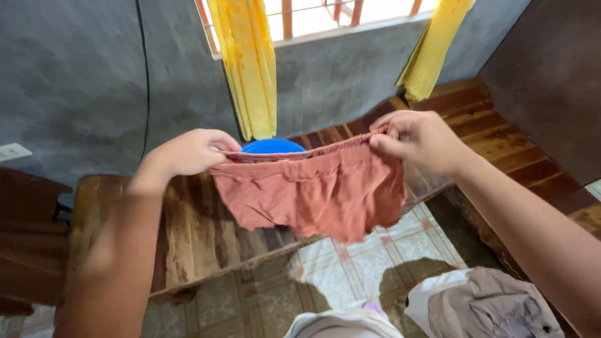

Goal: The person is putting clothes onto hangers and organizing them in a laundry basket.

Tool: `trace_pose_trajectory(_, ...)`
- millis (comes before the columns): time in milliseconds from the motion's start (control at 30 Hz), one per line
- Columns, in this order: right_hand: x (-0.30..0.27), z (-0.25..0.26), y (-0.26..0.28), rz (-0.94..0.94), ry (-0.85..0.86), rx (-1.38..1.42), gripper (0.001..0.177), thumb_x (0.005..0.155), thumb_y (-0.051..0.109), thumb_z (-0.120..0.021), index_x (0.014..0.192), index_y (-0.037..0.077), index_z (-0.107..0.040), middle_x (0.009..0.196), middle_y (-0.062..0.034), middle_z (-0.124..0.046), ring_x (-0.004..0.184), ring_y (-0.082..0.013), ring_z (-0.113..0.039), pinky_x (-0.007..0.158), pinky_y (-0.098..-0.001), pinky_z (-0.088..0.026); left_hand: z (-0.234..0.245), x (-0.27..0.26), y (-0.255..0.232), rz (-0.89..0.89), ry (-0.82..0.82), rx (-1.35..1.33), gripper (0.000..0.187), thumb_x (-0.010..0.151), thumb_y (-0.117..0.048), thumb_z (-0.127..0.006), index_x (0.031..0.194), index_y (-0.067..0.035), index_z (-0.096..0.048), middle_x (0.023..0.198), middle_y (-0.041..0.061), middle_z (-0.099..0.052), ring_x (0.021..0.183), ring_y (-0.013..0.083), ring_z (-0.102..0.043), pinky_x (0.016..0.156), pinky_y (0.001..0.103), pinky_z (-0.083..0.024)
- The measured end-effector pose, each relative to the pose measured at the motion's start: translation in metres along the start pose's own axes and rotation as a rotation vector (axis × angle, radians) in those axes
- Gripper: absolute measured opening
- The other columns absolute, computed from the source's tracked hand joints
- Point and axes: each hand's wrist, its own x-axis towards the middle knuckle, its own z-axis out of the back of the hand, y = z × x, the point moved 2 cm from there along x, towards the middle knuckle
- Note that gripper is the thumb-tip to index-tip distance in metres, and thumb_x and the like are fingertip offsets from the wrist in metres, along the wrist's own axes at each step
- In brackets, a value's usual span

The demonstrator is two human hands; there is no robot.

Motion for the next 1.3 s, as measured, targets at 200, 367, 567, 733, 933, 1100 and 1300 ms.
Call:
trace_pose_trajectory(200,0.015,-0.003,-0.084,-0.129,-0.076,0.311,0.038,0.084,0.007,-0.079,0.108,0.005,-0.048,0.093,-0.0007,-0.06,0.083,-0.0083,-0.059,0.071,-0.0266,-0.051,-0.026,0.007,-0.065,0.145,0.061,0.19,0.029,0.087,-0.011,-0.055,0.107,0.0,-0.072,0.096,0.01,-0.077,0.087,0.02,-0.067,0.079,0.036,-0.054)
trace_pose_trajectory(367,0.006,-0.016,-0.097,-0.057,-0.06,0.149,0.027,0.083,0.002,-0.069,0.106,0.002,-0.055,0.086,-0.0042,-0.058,0.079,-0.0118,-0.056,0.073,-0.0286,-0.05,-0.041,0.005,-0.074,0.069,-0.149,0.18,0.027,0.09,-0.017,-0.056,0.107,0.0,-0.069,0.09,0.015,-0.073,0.083,0.023,-0.067,0.076,0.038,-0.053)
trace_pose_trajectory(567,-0.001,-0.041,-0.154,-0.363,0.003,-0.005,0.019,0.08,0.01,-0.073,0.098,0.004,-0.068,0.084,-0.0085,-0.072,0.077,-0.0156,-0.067,0.072,-0.0329,-0.055,-0.037,0.016,-0.029,0.178,-0.478,0.357,0.024,0.087,-0.017,-0.059,0.101,-0.006,-0.075,0.097,0.018,-0.075,0.091,0.0309,-0.072,0.081,0.041,-0.055)
trace_pose_trajectory(733,-0.002,-0.077,-0.159,-0.445,0.114,0.069,0.02,0.082,0.012,-0.072,0.1,0.004,-0.069,0.079,-0.0092,-0.072,0.074,-0.0176,-0.068,0.071,-0.0331,-0.056,-0.095,0.05,0.01,0.33,-0.61,0.43,0.016,0.083,-0.02,-0.071,0.089,-0.005,-0.073,0.09,0.016,-0.073,0.087,0.0338,-0.069,0.077,0.045,-0.054)
trace_pose_trajectory(933,0.005,-0.118,-0.272,-0.479,0.255,0.204,0.016,0.083,0.013,-0.072,0.096,0.003,-0.071,0.082,-0.0053,-0.073,0.077,-0.0129,-0.069,0.072,-0.0291,-0.056,-0.179,0.087,0.044,0.702,-0.317,-0.491,0.018,0.088,-0.018,-0.071,0.1,-0.007,-0.063,0.092,0.003,-0.067,0.082,0.015,-0.068,0.068,0.032,-0.06)
trace_pose_trajectory(1100,-0.004,-0.167,-0.402,-0.864,0.36,0.891,0.028,0.092,0.023,-0.067,0.118,0.012,-0.066,0.098,0.0045,-0.071,0.085,-0.008,-0.065,0.078,-0.0273,-0.056,-0.234,0.124,0.036,0.545,-0.154,-0.725,0.028,0.085,-0.02,-0.078,0.101,-0.007,-0.059,0.097,-0.001,-0.067,0.087,0.0096,-0.063,0.071,0.028,-0.056)
trace_pose_trajectory(1300,-0.024,-0.273,-0.569,-0.791,0.257,0.279,0.036,0.093,0.035,-0.073,0.115,0.007,-0.074,0.098,-0.0073,-0.076,0.09,-0.0168,-0.072,0.082,-0.0336,-0.057,-0.301,0.162,0.036,0.537,-0.155,-0.106,0.029,0.086,-0.02,-0.078,0.098,-0.002,-0.058,0.088,0.007,-0.068,0.08,0.0168,-0.063,0.073,0.034,-0.053)
